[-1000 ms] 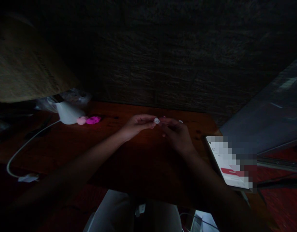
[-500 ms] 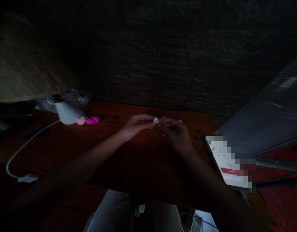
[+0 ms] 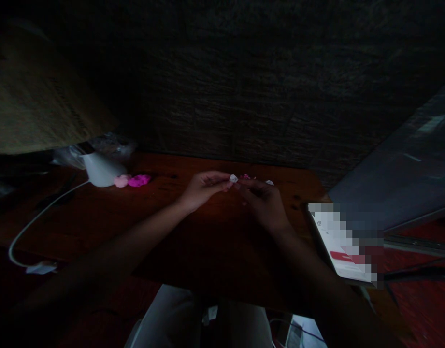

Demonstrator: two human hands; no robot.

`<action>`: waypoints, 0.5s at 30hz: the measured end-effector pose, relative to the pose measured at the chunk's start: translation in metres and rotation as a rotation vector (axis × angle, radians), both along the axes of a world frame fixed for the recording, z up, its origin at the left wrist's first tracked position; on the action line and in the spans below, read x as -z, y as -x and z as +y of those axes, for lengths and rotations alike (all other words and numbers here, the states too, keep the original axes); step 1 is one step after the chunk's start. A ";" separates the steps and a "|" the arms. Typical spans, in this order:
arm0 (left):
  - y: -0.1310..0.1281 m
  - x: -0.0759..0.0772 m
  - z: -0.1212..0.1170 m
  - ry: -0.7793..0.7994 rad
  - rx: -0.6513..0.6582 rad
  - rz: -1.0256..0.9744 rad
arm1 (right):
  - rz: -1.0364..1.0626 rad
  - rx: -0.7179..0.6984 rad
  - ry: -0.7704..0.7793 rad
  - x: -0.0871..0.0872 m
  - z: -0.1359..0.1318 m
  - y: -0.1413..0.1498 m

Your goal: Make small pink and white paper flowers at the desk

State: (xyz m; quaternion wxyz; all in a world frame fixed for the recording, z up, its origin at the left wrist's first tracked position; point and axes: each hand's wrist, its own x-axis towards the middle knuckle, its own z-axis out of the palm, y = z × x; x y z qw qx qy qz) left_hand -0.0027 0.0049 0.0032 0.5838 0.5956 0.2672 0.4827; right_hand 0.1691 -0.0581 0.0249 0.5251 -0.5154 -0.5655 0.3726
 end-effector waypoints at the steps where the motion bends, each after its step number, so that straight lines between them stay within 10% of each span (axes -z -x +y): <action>1: 0.000 0.000 0.000 -0.003 0.002 0.004 | 0.000 0.001 0.001 0.001 0.000 0.000; 15: -0.001 -0.003 -0.003 0.059 0.064 0.027 | 0.040 0.029 0.062 0.005 0.003 -0.003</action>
